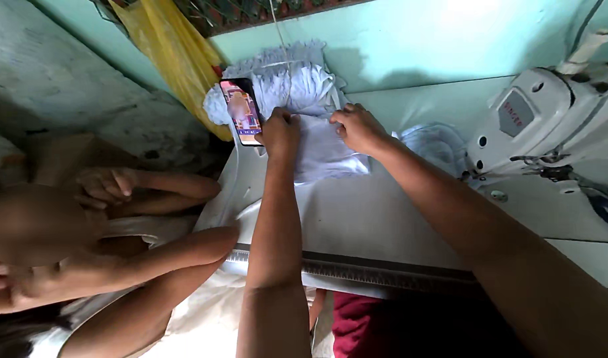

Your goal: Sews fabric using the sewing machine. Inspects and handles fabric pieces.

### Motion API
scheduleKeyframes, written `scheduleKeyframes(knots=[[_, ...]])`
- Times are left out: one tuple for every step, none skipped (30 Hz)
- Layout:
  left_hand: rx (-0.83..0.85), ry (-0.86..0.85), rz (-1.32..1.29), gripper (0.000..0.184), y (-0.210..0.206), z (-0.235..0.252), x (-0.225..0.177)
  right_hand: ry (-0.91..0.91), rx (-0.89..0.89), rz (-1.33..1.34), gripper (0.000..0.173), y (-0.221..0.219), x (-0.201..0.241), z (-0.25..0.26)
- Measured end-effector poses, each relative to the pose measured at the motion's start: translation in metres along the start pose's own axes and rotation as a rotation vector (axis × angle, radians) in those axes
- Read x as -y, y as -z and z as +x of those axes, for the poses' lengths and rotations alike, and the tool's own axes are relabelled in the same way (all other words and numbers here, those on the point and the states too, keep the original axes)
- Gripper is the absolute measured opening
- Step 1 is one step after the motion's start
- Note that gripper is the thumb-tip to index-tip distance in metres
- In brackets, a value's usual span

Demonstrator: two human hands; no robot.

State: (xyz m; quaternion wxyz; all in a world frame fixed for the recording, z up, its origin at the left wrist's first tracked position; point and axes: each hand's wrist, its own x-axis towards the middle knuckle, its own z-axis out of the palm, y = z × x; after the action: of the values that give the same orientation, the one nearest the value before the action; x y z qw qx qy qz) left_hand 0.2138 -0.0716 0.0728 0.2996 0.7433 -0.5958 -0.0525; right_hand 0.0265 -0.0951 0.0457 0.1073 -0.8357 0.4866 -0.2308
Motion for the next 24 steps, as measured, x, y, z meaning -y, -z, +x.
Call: scheduleKeyframes(knots=[[0.000, 0.015, -0.001, 0.035, 0.000, 0.000, 0.000, 0.002, -0.003, -0.006, 0.032, -0.001, 0.000, 0.000], [0.000, 0.024, -0.007, 0.035, -0.001, 0.000, 0.001, -0.002, -0.006, -0.003, 0.033, -0.001, -0.001, 0.000], [0.001, 0.029, -0.015, 0.035, -0.002, 0.001, 0.002, -0.012, -0.007, 0.001, 0.033, -0.001, -0.001, -0.001], [0.002, 0.030, -0.025, 0.035, -0.002, 0.002, 0.003, -0.022, -0.007, 0.010, 0.034, -0.001, -0.002, 0.000], [-0.001, 0.028, -0.032, 0.035, -0.003, 0.003, 0.004, -0.033, -0.006, 0.023, 0.035, -0.001, -0.004, 0.000], [-0.007, 0.023, -0.042, 0.035, -0.003, 0.004, 0.006, -0.048, -0.006, 0.042, 0.037, -0.002, -0.006, 0.001], [-0.011, 0.020, -0.057, 0.035, -0.002, 0.006, 0.007, -0.060, -0.010, 0.066, 0.038, -0.002, -0.009, 0.002], [-0.013, 0.023, -0.075, 0.036, -0.002, 0.007, 0.008, -0.068, -0.020, 0.097, 0.039, -0.002, -0.012, 0.003], [-0.015, 0.029, -0.092, 0.037, -0.001, 0.009, 0.009, -0.079, -0.027, 0.134, 0.040, -0.002, -0.014, 0.004], [-0.014, 0.034, -0.105, 0.037, 0.000, 0.010, 0.010, -0.099, -0.032, 0.173, 0.043, -0.001, -0.015, 0.004], [-0.014, 0.037, -0.114, 0.036, 0.000, 0.010, 0.011, -0.122, -0.036, 0.209, 0.045, 0.000, -0.015, 0.004], [-0.019, 0.037, -0.119, 0.036, 0.000, 0.010, 0.012, -0.139, -0.045, 0.234, 0.046, 0.001, -0.016, 0.004], [-0.019, 0.043, -0.122, 0.036, 0.000, 0.011, 0.014, -0.148, -0.054, 0.252, 0.045, 0.002, -0.017, 0.004], [-0.014, 0.056, -0.123, 0.036, 0.000, 0.011, 0.014, -0.149, -0.061, 0.259, 0.041, 0.002, -0.018, 0.004], [-0.006, 0.071, -0.121, 0.035, -0.001, 0.012, 0.015, -0.145, -0.060, 0.256, 0.035, 0.001, -0.019, 0.003], [0.004, 0.082, -0.118, 0.034, -0.001, 0.013, 0.016, -0.135, -0.057, 0.248, 0.029, 0.001, -0.019, 0.003], [0.013, 0.082, -0.120, 0.033, -0.002, 0.014, 0.017, -0.117, -0.057, 0.239, 0.023, 0.000, -0.020, 0.004], [0.023, 0.070, -0.126, 0.034, -0.002, 0.015, 0.018, -0.095, -0.062, 0.230, 0.019, -0.001, -0.022, 0.004], [0.027, 0.057, -0.136, 0.035, -0.003, 0.015, 0.018, -0.085, -0.057, 0.217, 0.017, -0.001, -0.021, 0.004], [0.024, 0.042, -0.146, 0.035, -0.003, 0.015, 0.018, -0.078, -0.054, 0.202, 0.016, -0.001, -0.021, 0.005], [0.018, 0.022, -0.149, 0.036, -0.003, 0.015, 0.017, -0.075, -0.049, 0.189, 0.016, -0.001, -0.020, 0.005], [0.014, 0.001, -0.139, 0.037, -0.002, 0.014, 0.016, -0.081, -0.042, 0.179, 0.018, -0.001, -0.019, 0.005], [0.005, -0.011, -0.118, 0.038, -0.001, 0.012, 0.014, -0.097, -0.029, 0.173, 0.024, 0.000, -0.018, 0.005], [-0.007, -0.005, -0.093, 0.038, 0.000, 0.011, 0.012, -0.117, -0.018, 0.160, 0.032, -0.001, -0.018, 0.005]])
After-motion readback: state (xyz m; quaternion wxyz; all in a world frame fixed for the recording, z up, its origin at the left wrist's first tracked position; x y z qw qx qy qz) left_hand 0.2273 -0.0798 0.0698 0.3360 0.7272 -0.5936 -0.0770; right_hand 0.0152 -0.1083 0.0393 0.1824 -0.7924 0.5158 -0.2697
